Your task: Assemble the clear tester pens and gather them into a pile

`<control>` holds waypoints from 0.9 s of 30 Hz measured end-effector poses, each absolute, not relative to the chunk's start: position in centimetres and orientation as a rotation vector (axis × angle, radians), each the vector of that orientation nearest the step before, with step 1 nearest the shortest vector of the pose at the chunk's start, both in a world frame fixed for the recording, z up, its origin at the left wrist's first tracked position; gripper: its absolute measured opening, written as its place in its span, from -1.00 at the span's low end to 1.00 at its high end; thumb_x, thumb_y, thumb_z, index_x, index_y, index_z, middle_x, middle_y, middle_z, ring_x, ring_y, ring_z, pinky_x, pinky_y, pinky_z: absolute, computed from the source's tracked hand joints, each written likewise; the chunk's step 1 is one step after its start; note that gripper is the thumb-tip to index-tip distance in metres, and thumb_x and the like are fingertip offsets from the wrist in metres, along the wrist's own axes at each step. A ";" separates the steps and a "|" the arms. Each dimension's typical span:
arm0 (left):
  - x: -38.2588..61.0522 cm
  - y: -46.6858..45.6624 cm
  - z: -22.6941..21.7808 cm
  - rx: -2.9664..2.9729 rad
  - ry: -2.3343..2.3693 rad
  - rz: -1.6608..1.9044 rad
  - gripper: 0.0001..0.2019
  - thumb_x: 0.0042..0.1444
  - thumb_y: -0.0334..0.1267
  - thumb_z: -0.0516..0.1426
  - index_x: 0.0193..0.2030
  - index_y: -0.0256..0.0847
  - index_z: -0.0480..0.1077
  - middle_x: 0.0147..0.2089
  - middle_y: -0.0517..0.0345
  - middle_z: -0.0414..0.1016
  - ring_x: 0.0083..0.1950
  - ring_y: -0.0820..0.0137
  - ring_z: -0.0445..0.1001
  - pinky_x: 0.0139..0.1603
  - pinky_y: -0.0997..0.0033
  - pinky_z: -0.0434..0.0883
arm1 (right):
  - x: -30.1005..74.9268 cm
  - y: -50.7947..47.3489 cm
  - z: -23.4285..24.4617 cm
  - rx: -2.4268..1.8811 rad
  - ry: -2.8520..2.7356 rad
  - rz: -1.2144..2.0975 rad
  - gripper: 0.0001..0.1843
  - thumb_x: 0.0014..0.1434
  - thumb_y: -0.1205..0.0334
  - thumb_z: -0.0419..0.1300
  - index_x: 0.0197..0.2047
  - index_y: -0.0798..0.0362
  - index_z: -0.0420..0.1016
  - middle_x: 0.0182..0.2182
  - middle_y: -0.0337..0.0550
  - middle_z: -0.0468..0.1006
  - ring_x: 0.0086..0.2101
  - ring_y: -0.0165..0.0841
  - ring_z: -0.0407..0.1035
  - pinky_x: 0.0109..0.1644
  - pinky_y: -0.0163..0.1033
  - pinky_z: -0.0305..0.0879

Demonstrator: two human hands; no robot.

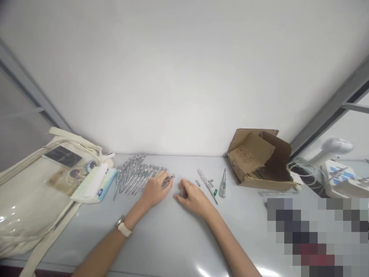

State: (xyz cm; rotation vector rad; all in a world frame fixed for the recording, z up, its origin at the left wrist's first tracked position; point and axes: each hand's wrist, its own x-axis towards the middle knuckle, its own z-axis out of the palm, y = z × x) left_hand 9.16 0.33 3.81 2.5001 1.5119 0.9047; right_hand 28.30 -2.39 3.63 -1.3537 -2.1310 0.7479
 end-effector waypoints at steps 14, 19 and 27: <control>9.3 0.3 3.5 2.538 1.484 0.868 -0.84 0.27 -0.20 -0.01 -0.33 -0.15 0.27 -0.33 0.19 0.38 -0.36 0.41 0.41 -0.36 0.42 0.26 | 29.3 -1.1 3.2 -1.137 -1.939 1.004 -0.88 0.09 0.25 0.17 -0.33 -0.01 0.55 -0.34 -0.16 0.53 -0.35 -0.32 0.42 -0.21 -0.19 0.36; 9.3 0.2 3.5 2.533 1.494 0.867 -0.84 0.27 -0.20 -0.01 -0.33 -0.16 0.28 -0.34 0.19 0.38 -0.37 0.42 0.41 -0.36 0.42 0.26 | 29.3 -1.3 3.7 -1.112 -1.829 1.173 -0.82 0.10 0.22 0.19 -0.22 0.02 0.54 -0.34 -0.16 0.57 -0.31 -0.32 0.44 -0.14 -0.19 0.37; 9.3 0.3 3.6 2.531 1.485 0.868 -0.83 0.27 -0.20 -0.01 -0.32 -0.16 0.27 -0.34 0.19 0.38 -0.37 0.42 0.42 -0.35 0.42 0.26 | 29.8 -0.3 2.9 -1.017 -1.544 1.497 -0.67 0.04 0.00 0.32 -0.22 0.06 0.52 -0.37 -0.16 0.58 -0.29 -0.31 0.50 -0.07 -0.15 0.40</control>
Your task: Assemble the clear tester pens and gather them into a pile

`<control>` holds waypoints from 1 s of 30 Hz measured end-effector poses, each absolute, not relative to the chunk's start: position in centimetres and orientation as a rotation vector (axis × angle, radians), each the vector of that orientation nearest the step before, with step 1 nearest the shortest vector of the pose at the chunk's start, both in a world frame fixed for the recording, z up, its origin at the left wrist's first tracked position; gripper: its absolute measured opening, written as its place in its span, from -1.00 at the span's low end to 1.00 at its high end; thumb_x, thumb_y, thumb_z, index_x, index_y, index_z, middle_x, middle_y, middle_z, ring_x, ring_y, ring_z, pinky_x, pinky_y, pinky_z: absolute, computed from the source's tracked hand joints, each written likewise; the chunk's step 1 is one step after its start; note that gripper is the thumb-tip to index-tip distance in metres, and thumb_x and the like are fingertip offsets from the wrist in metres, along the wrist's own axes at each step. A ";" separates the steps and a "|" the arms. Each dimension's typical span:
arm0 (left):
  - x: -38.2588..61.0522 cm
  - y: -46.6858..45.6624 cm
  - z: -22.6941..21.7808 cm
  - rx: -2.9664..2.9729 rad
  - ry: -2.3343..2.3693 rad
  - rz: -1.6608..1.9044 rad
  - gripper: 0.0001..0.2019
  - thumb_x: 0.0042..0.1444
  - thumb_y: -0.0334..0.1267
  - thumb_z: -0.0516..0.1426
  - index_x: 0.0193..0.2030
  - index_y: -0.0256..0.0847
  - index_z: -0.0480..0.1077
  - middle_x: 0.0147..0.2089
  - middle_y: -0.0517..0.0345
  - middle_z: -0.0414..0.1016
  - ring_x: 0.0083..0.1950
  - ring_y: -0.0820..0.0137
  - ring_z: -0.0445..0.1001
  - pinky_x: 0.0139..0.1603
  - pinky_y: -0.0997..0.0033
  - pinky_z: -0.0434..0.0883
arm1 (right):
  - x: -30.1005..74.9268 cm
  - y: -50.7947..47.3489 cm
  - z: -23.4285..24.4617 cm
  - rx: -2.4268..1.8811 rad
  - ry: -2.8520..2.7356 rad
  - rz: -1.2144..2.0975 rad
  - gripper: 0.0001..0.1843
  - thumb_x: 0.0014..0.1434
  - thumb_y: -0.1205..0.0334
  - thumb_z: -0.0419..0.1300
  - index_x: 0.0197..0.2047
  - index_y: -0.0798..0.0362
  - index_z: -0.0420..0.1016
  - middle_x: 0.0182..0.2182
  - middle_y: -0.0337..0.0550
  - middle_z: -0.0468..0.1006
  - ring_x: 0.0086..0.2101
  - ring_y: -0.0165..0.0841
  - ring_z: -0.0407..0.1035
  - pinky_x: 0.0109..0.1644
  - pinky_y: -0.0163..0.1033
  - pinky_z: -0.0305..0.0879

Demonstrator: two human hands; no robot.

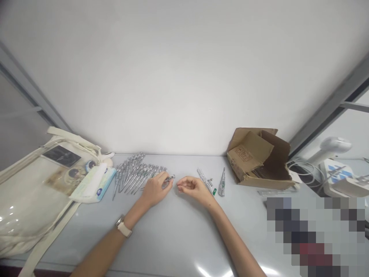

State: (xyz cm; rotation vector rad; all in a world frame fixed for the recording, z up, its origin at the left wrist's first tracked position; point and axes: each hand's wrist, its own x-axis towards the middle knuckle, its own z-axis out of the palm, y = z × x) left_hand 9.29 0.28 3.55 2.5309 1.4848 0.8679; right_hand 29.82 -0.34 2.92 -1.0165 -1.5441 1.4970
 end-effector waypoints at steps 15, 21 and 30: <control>9.6 -0.4 4.0 2.556 1.381 0.860 -0.84 0.26 -0.19 0.00 -0.32 -0.15 0.30 -0.35 0.22 0.38 -0.40 0.45 0.39 -0.39 0.43 0.23 | 29.7 -0.4 4.1 -1.116 -1.344 1.259 -0.68 0.01 -0.05 0.33 -0.28 0.00 0.56 -0.36 -0.21 0.56 -0.32 -0.34 0.42 -0.11 -0.17 0.34; 9.7 -0.6 4.1 2.540 1.365 0.852 -0.85 0.26 -0.20 0.00 -0.31 -0.15 0.29 -0.34 0.21 0.38 -0.40 0.45 0.41 -0.39 0.44 0.23 | 29.4 -0.6 4.0 -1.083 -1.353 1.317 -0.69 0.04 -0.04 0.31 -0.26 0.02 0.55 -0.39 -0.20 0.53 -0.34 -0.35 0.41 -0.09 -0.16 0.34; 9.7 -0.5 4.0 2.550 1.380 0.834 -0.84 0.27 -0.19 -0.01 -0.31 -0.15 0.28 -0.34 0.20 0.39 -0.39 0.44 0.42 -0.39 0.44 0.23 | 29.3 -0.6 4.1 -1.069 -1.291 1.326 -0.66 -0.01 -0.06 0.35 -0.29 0.03 0.52 -0.37 -0.17 0.55 -0.28 -0.32 0.44 -0.05 -0.17 0.35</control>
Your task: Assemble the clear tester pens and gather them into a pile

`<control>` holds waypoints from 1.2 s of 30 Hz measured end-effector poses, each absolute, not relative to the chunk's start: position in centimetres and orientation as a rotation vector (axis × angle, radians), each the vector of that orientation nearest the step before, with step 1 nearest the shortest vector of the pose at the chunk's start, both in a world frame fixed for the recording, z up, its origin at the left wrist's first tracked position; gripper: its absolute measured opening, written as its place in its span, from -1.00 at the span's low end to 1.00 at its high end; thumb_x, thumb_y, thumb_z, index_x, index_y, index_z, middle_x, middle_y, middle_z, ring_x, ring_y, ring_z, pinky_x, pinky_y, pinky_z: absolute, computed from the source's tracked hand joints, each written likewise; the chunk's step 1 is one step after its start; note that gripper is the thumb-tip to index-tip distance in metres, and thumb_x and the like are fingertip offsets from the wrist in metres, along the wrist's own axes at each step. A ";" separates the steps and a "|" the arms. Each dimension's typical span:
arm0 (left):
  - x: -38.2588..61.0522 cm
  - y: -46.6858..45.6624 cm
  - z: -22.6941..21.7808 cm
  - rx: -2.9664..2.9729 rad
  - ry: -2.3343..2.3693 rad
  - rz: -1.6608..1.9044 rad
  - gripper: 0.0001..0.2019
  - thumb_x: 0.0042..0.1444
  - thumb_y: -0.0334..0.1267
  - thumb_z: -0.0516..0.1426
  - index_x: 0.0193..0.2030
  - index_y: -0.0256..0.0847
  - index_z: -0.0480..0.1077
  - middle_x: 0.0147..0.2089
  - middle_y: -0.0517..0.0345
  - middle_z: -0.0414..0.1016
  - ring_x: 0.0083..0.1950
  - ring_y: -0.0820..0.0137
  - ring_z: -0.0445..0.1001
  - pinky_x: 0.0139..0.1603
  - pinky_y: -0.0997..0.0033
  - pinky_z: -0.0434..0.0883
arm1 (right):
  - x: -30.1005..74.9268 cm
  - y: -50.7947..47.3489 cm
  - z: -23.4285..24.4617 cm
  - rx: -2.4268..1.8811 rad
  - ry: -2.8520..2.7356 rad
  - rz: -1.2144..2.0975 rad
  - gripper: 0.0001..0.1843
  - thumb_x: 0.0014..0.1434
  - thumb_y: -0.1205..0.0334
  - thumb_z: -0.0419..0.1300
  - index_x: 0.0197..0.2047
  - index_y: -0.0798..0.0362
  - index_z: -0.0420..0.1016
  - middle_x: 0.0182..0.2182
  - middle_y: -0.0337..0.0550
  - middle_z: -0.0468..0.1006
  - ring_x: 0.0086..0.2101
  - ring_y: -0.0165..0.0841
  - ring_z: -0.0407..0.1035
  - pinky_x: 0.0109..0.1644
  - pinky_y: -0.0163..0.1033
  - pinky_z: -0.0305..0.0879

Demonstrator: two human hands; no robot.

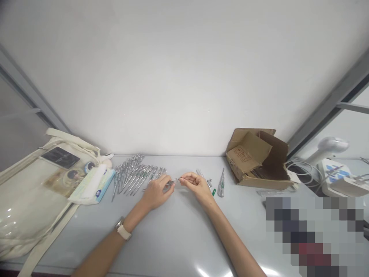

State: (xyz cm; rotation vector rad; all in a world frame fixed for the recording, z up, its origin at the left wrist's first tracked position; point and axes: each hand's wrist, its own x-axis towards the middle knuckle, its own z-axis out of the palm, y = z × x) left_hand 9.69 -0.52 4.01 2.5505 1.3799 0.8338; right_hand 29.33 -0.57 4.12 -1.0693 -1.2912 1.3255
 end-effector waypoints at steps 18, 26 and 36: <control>9.7 -0.5 3.9 2.717 1.379 0.775 -0.83 0.27 -0.21 -0.03 -0.32 -0.17 0.27 -0.35 0.19 0.37 -0.43 0.44 0.36 -0.46 0.43 0.15 | 29.0 -0.4 3.4 -1.085 -1.415 1.308 -0.72 0.06 -0.04 0.29 -0.31 0.01 0.52 -0.40 -0.25 0.51 -0.35 -0.37 0.37 -0.15 -0.17 0.28; 9.7 -0.4 3.7 2.769 1.360 0.777 -0.82 0.27 -0.21 -0.03 -0.33 -0.19 0.26 -0.38 0.20 0.35 -0.45 0.45 0.33 -0.45 0.44 0.15 | 28.9 -0.6 3.9 -1.125 -1.467 1.279 -0.67 0.05 -0.07 0.28 -0.34 0.05 0.49 -0.45 -0.24 0.46 -0.41 -0.40 0.32 -0.26 -0.24 0.23; 9.5 -0.2 3.7 2.928 1.358 0.716 -0.85 0.27 -0.24 0.00 -0.31 -0.20 0.29 -0.36 0.19 0.34 -0.41 0.42 0.33 -0.43 0.41 0.17 | 29.0 -0.4 3.6 -1.149 -1.447 1.251 -0.66 0.05 -0.10 0.26 -0.33 0.03 0.49 -0.46 -0.23 0.46 -0.40 -0.37 0.33 -0.22 -0.19 0.27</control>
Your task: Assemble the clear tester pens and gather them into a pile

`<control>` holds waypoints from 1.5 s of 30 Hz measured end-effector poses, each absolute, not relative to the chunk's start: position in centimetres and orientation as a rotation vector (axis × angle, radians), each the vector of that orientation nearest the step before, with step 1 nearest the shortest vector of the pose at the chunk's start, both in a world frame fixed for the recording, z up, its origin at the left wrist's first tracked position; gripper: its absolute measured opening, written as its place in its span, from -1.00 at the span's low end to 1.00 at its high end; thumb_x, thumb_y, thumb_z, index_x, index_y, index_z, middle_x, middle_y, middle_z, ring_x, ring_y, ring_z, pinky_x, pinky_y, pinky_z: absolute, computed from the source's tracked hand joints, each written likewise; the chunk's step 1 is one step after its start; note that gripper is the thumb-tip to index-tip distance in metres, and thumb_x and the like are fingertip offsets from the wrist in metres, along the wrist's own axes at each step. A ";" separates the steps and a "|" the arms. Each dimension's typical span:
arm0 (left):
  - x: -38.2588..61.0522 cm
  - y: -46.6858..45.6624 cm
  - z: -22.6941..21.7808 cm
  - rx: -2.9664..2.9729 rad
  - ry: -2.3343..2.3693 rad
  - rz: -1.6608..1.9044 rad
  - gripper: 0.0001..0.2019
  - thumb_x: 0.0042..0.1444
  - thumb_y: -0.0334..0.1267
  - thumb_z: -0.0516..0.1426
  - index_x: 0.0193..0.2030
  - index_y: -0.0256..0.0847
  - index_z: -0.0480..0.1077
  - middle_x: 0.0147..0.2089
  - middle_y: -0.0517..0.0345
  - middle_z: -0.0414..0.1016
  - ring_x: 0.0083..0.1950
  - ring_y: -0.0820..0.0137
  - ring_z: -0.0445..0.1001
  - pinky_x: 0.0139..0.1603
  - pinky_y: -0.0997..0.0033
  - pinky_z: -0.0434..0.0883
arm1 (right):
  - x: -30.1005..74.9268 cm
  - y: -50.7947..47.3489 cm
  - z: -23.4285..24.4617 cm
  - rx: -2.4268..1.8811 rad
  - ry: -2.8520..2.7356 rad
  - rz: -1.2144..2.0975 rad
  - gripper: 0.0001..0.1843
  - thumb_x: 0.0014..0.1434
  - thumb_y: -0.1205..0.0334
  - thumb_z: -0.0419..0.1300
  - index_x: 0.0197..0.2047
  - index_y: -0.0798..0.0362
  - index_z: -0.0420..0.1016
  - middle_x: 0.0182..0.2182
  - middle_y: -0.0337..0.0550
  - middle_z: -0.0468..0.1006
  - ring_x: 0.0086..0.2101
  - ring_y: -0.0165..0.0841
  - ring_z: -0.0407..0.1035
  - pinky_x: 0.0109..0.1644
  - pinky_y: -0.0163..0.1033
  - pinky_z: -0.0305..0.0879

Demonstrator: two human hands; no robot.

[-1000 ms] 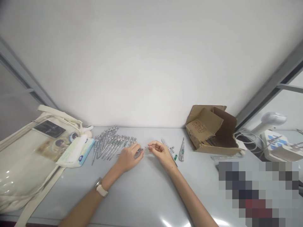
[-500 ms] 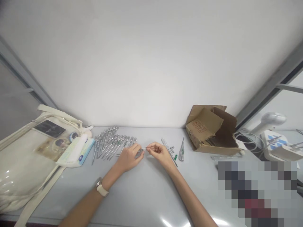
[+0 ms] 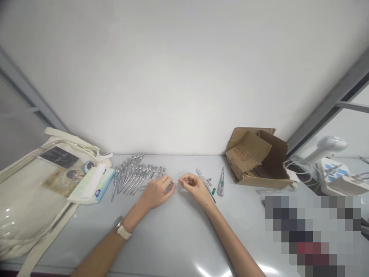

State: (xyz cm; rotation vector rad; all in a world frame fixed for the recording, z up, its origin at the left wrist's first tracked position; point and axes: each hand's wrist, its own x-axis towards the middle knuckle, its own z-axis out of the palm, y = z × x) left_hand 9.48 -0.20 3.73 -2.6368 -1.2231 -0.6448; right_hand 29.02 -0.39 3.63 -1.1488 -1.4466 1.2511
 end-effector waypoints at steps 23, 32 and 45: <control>8.4 0.5 4.3 -2.484 -1.062 -0.591 -0.70 0.26 -0.48 -0.01 0.07 -0.16 0.35 -0.27 0.10 0.36 -0.23 0.28 0.31 -0.21 0.29 0.23 | 29.1 -0.5 3.0 -1.142 -1.499 1.407 -0.72 0.07 0.00 0.25 -0.33 0.06 0.51 -0.39 -0.19 0.48 -0.37 -0.36 0.37 -0.15 -0.18 0.33; 8.6 0.3 4.4 -2.543 -1.238 -0.611 -0.81 0.23 -0.46 -0.01 -0.13 -0.16 0.37 -0.26 0.10 0.36 -0.28 0.31 0.30 -0.20 0.30 0.27 | 30.3 0.4 2.3 -1.131 -1.548 1.312 -0.69 0.12 -0.07 0.21 -0.29 0.02 0.50 -0.40 -0.21 0.49 -0.37 -0.35 0.37 -0.17 -0.12 0.31; 8.6 0.4 3.9 -2.649 -1.334 -0.711 -0.81 0.25 -0.43 -0.03 -0.14 -0.15 0.38 -0.21 0.12 0.37 -0.24 0.35 0.37 -0.15 0.34 0.33 | 29.9 -0.1 2.9 -1.084 -1.493 1.316 -0.65 0.10 -0.08 0.25 -0.21 0.01 0.43 -0.46 -0.27 0.42 -0.40 -0.37 0.37 -0.24 -0.20 0.33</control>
